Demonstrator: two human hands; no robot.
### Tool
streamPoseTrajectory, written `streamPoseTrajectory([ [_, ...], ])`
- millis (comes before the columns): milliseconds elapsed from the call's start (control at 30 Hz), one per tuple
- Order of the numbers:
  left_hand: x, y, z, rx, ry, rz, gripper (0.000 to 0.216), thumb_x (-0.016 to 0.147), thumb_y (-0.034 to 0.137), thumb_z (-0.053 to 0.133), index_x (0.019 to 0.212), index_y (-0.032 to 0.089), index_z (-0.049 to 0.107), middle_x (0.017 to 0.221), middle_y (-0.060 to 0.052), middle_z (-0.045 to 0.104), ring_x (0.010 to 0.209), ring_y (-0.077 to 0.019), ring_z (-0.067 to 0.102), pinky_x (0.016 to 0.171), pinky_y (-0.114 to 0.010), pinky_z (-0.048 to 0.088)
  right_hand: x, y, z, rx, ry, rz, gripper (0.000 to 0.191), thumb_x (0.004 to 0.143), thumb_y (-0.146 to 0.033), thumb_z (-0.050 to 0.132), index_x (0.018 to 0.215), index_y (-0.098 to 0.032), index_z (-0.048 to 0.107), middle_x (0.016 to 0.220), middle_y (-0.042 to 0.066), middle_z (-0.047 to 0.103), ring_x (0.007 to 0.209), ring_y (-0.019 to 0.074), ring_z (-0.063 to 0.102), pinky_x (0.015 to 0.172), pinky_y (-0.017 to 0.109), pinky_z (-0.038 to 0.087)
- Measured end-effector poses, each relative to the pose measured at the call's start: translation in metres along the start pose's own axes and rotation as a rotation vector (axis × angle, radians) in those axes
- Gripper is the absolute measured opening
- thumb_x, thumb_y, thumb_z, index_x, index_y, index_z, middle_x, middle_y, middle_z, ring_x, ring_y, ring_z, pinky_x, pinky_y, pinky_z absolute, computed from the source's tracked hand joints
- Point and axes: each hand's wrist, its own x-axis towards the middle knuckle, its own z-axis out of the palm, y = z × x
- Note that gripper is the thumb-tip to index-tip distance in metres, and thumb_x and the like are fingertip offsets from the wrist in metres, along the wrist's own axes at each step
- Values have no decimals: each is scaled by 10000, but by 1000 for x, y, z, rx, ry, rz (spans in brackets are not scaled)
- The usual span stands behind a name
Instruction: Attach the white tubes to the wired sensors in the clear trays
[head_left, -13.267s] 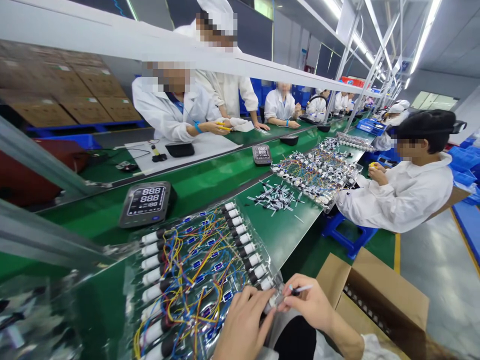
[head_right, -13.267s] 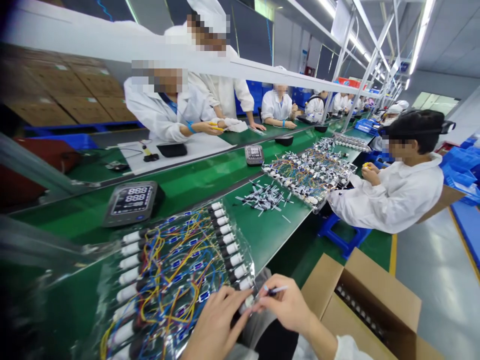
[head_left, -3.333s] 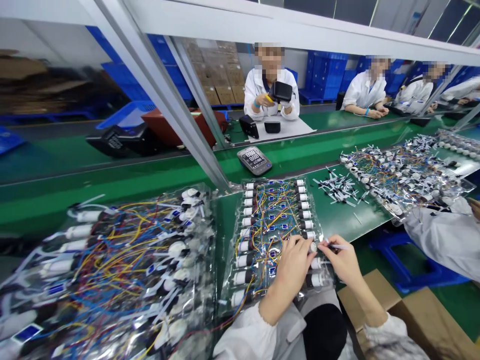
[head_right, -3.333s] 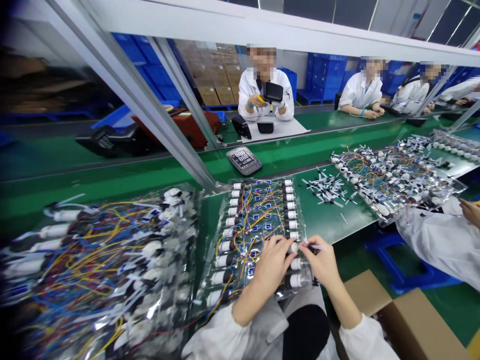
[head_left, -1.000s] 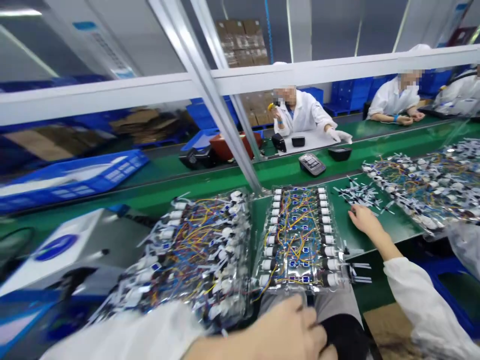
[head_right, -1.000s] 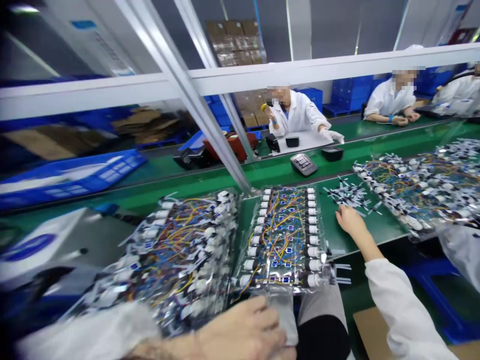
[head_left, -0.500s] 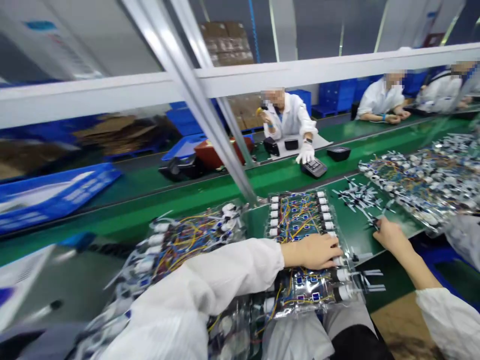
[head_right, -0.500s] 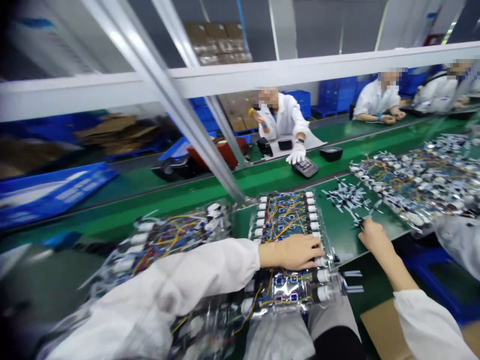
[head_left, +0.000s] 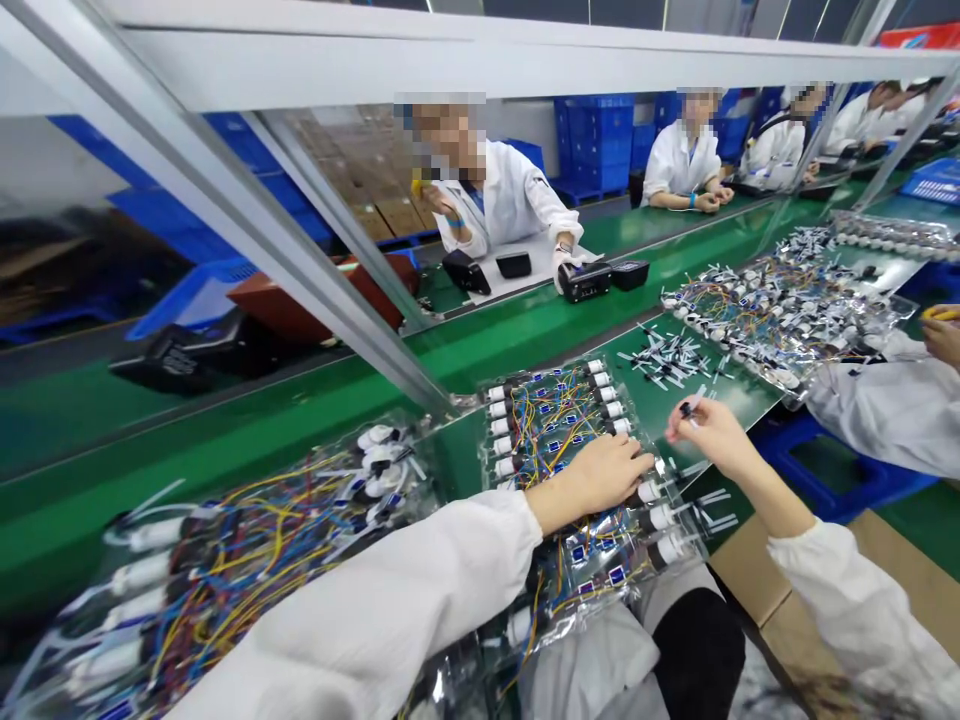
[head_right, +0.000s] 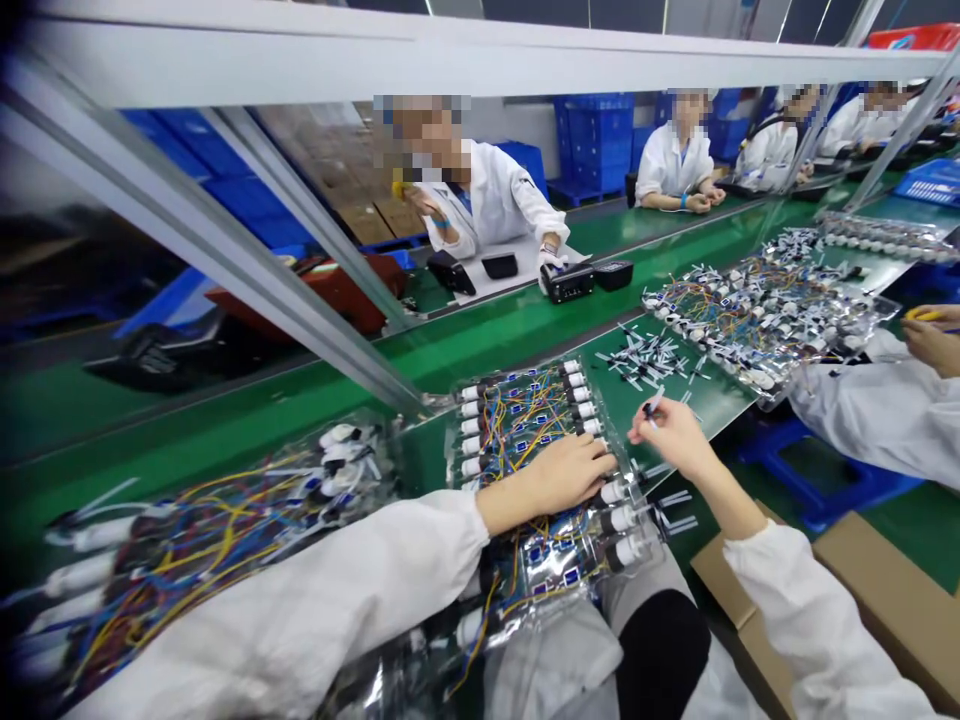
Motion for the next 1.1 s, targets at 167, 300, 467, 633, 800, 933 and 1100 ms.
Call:
streamPoseTrajectory([
  [167, 0, -12, 2, -65, -2, 31, 322, 969, 335, 667, 1254, 187, 660, 1130, -126, 692, 1052, -294, 625, 939, -418, 525, -25, 4, 28, 90, -17, -52, 328, 771, -451, 862, 875, -197, 684, 895, 77, 773, 782, 225, 759, 774, 374, 636],
  [300, -2, -15, -1, -171, -10, -53, 318, 949, 356, 709, 1224, 198, 677, 1095, -108, 710, 1049, -290, 640, 937, -409, 522, -26, 25, 28, 24, 29, -65, 338, 765, -475, 866, 858, -197, 696, 905, 74, 782, 779, 214, 735, 765, 359, 609],
  [467, -1, -21, 2, -348, 12, -142, 342, 935, 377, 757, 1236, 219, 720, 1061, -78, 740, 1038, -262, 663, 936, -365, 505, -30, 54, 34, -128, 61, -123, 267, 822, -456, 814, 831, -207, 719, 914, 72, 790, 899, 243, 731, 863, 380, 565],
  [633, -1, -27, 7, -429, 25, -132, 335, 913, 426, 798, 1194, 245, 773, 1009, -66, 750, 1012, -248, 669, 928, -347, 484, -36, 68, 40, -45, 58, -85, 308, 804, -471, 834, 803, -204, 682, 918, 70, 791, 872, 231, 727, 832, 360, 557],
  [800, 0, -27, 9, -489, 54, -154, 363, 903, 432, 812, 1205, 235, 772, 1017, -59, 751, 1029, -241, 663, 944, -336, 470, -35, 65, 40, 26, 43, -59, 364, 777, -487, 857, 748, -203, 632, 883, 63, 786, 824, 209, 715, 777, 326, 554],
  [933, -1, -27, 9, -483, 63, -155, 358, 888, 428, 828, 1176, 222, 782, 991, -61, 734, 1013, -240, 651, 933, -332, 455, -34, 61, 42, 30, 45, -43, 361, 772, -479, 860, 744, -207, 623, 873, 67, 786, 818, 207, 710, 763, 318, 549],
  [1100, 1, -28, 13, -495, 73, -149, 369, 864, 464, 840, 1148, 234, 794, 953, -57, 727, 967, -237, 640, 892, -328, 434, -36, 63, 43, 13, 18, -36, 352, 787, -462, 850, 737, -206, 613, 865, 61, 780, 845, 221, 721, 781, 325, 543],
])
